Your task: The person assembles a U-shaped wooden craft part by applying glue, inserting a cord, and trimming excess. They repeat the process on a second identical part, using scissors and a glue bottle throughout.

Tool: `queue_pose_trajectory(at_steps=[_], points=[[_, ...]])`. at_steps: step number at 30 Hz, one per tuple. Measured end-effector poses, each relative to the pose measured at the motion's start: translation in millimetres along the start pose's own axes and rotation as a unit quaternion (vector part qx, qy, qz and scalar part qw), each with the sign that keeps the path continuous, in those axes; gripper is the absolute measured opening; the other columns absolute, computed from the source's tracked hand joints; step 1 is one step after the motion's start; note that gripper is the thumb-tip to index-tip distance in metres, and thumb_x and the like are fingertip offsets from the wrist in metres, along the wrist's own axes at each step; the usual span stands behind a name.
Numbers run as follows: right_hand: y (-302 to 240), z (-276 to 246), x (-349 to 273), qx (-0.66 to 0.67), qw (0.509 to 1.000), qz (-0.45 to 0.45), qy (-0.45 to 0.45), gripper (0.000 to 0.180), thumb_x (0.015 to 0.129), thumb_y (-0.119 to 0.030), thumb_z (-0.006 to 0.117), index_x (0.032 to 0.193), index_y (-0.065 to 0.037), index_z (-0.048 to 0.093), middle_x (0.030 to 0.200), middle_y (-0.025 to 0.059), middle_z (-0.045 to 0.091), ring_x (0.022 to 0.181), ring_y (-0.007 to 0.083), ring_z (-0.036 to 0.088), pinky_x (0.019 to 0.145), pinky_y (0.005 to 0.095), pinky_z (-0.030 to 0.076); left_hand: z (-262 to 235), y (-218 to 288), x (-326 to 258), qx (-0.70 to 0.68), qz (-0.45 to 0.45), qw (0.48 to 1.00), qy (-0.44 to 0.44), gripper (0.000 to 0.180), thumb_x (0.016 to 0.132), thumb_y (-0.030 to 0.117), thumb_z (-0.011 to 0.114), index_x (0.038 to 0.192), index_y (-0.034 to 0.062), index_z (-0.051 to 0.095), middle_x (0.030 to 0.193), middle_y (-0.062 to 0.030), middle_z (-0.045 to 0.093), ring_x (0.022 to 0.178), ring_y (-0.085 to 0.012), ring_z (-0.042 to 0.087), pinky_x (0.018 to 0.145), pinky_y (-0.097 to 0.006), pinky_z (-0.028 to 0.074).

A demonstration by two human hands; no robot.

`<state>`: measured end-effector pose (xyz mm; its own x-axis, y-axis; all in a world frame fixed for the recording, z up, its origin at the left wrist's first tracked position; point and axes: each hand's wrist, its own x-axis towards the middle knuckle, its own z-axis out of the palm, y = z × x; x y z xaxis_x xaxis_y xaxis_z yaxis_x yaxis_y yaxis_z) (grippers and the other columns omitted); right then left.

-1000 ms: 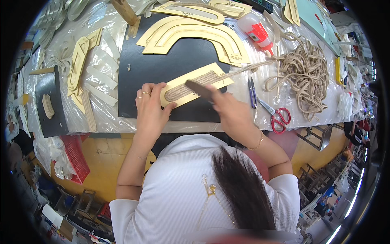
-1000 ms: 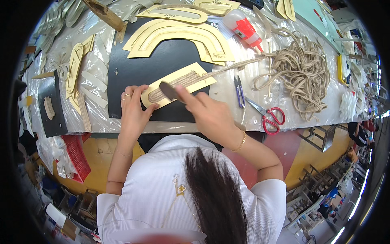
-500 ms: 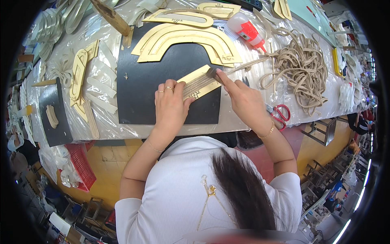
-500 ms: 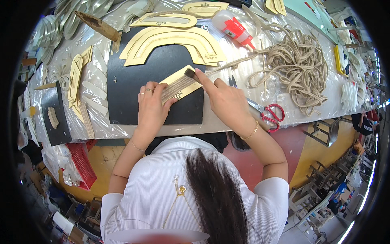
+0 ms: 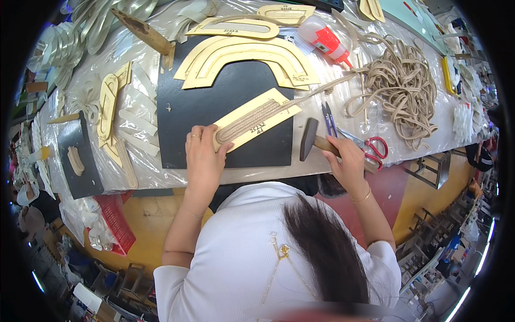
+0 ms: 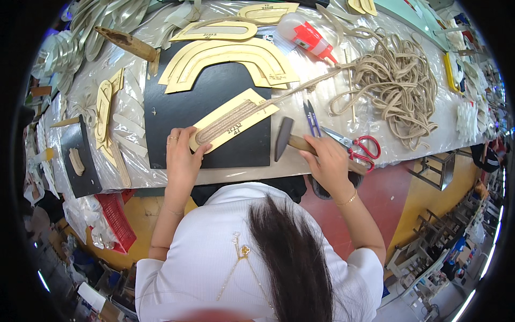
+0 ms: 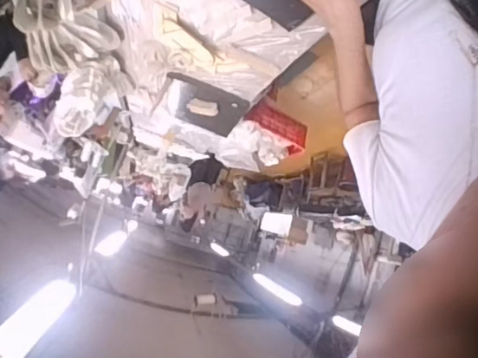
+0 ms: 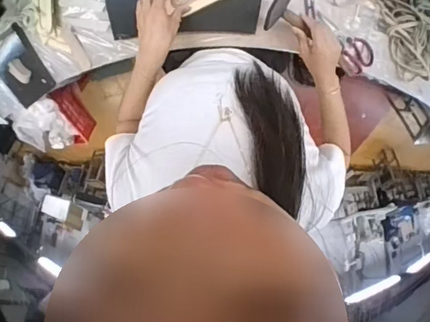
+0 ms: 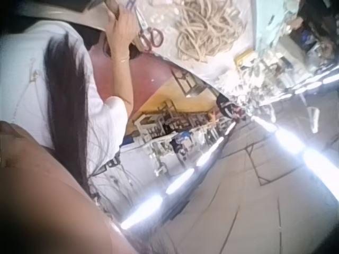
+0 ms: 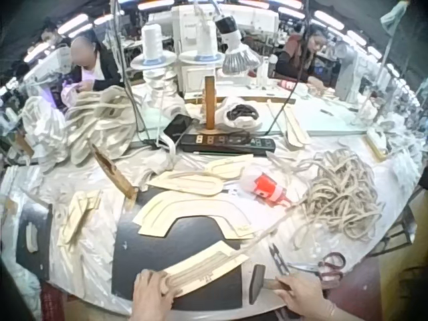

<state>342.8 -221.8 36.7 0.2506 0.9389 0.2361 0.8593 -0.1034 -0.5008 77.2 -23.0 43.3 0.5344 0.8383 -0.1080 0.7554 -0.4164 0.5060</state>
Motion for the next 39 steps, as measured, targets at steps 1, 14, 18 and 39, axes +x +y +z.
queue_pose_trajectory(at_steps=[1,14,18,39], points=[[2,1,-9,-0.026,1.000,0.013,-0.006,0.037,0.082,-0.013,0.077,0.116,-0.004,0.066,0.093,0.0111,0.068,0.081,0.0304,0.064,0.074,0.0406,0.051,3,-2,-4,0.002,0.006,1.000,0.018,0.047,0.078,0.013,0.081,0.118,-0.0006,0.061,0.111,-0.0150,0.056,0.104,-0.0345,0.055,0.093,-0.044,0.044],[-72,87,46,0.034,0.981,-0.172,-0.080,0.048,0.082,-0.025,0.076,0.125,-0.006,0.065,0.135,0.0077,0.059,0.131,0.0255,0.050,0.113,0.0450,0.037,16,0,-6,-0.015,-0.038,0.998,0.038,0.039,0.077,0.008,0.082,0.109,-0.0010,0.062,0.105,-0.0156,0.060,0.097,-0.0326,0.059,0.088,-0.040,0.048],[-75,98,47,0.005,0.982,-0.176,-0.062,0.048,0.084,-0.026,0.075,0.127,-0.007,0.065,0.134,0.0076,0.059,0.132,0.0255,0.049,0.115,0.0449,0.035,16,0,-1,-0.063,-0.054,0.995,0.051,0.038,0.075,0.007,0.083,0.105,-0.0014,0.062,0.098,-0.0140,0.061,0.088,-0.0282,0.061,0.079,-0.036,0.051],[-73,97,47,0.053,0.986,-0.160,-0.016,0.048,0.081,-0.024,0.075,0.124,-0.006,0.065,0.124,0.0088,0.060,0.124,0.0265,0.053,0.113,0.0437,0.038,-55,21,55,-0.236,-0.030,0.951,-0.195,0.021,0.085,0.013,0.079,0.094,-0.0002,0.065,0.069,0.0037,0.059,0.060,-0.0026,0.049,0.052,-0.020,0.036]])
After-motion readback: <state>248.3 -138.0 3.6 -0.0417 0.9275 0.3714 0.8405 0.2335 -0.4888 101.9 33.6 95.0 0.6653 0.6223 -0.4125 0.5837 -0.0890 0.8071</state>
